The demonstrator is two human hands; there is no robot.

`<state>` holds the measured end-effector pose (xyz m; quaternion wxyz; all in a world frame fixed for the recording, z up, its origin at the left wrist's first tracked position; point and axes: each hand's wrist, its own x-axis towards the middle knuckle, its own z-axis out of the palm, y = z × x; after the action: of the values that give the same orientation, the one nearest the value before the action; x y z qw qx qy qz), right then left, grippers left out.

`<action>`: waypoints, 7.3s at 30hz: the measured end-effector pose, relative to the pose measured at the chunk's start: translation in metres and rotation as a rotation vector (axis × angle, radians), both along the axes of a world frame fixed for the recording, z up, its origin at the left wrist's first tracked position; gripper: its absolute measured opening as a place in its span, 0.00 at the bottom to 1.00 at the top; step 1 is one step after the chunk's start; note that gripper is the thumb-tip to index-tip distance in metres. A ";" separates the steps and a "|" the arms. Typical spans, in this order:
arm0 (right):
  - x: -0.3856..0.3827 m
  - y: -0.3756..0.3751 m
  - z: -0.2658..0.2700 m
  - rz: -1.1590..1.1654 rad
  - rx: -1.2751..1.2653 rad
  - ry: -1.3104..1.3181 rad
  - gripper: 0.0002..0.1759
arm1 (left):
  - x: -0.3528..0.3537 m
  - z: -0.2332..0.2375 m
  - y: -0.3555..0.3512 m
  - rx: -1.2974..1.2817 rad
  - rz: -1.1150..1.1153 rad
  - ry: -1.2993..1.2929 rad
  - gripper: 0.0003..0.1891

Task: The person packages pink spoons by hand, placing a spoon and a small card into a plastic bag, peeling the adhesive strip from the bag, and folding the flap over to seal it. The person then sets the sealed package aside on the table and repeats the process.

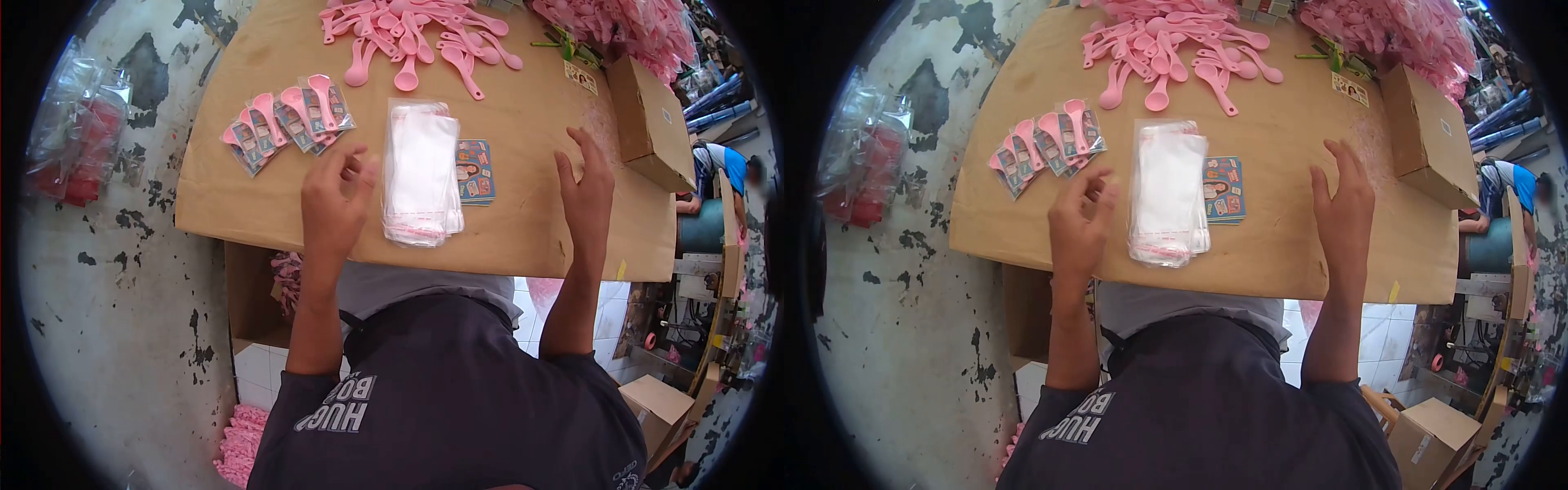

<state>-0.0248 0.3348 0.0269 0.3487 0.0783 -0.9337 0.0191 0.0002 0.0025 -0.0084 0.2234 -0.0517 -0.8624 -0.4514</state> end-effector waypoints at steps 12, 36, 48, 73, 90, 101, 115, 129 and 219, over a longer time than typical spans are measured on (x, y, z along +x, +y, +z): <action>0.012 -0.073 -0.032 0.067 -0.523 -0.598 0.24 | -0.009 0.003 0.021 0.152 -0.002 -0.452 0.12; 0.017 -0.101 -0.018 0.485 -1.478 -0.951 0.11 | -0.003 -0.015 0.004 0.233 -0.170 -0.295 0.13; 0.022 -0.097 -0.013 0.532 -1.426 -0.976 0.10 | 0.007 0.003 -0.002 1.200 -0.233 -0.333 0.18; 0.034 -0.087 -0.014 0.553 -1.393 -0.977 0.11 | 0.008 -0.004 0.041 1.287 -0.219 -0.208 0.12; 0.031 -0.095 -0.013 0.618 -1.347 -1.022 0.10 | 0.010 -0.004 0.047 1.333 -0.314 -0.222 0.14; 0.030 -0.084 -0.013 0.554 -1.463 -1.023 0.11 | 0.008 0.003 0.061 1.335 -0.349 -0.251 0.15; 0.023 -0.081 -0.003 0.592 -1.515 -1.043 0.11 | 0.012 0.003 0.070 1.237 -0.355 -0.284 0.17; 0.031 -0.103 -0.005 0.636 -1.435 -0.888 0.11 | 0.020 0.007 0.064 1.180 -0.327 -0.209 0.12; 0.079 -0.092 -0.029 0.819 -1.662 -0.980 0.13 | 0.033 -0.011 0.068 1.634 -0.383 -0.204 0.28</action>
<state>0.0547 0.2431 -0.0019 -0.1567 0.1081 -0.5679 0.8008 0.0329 0.0707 -0.0193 0.0312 0.0218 -0.2571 -0.9656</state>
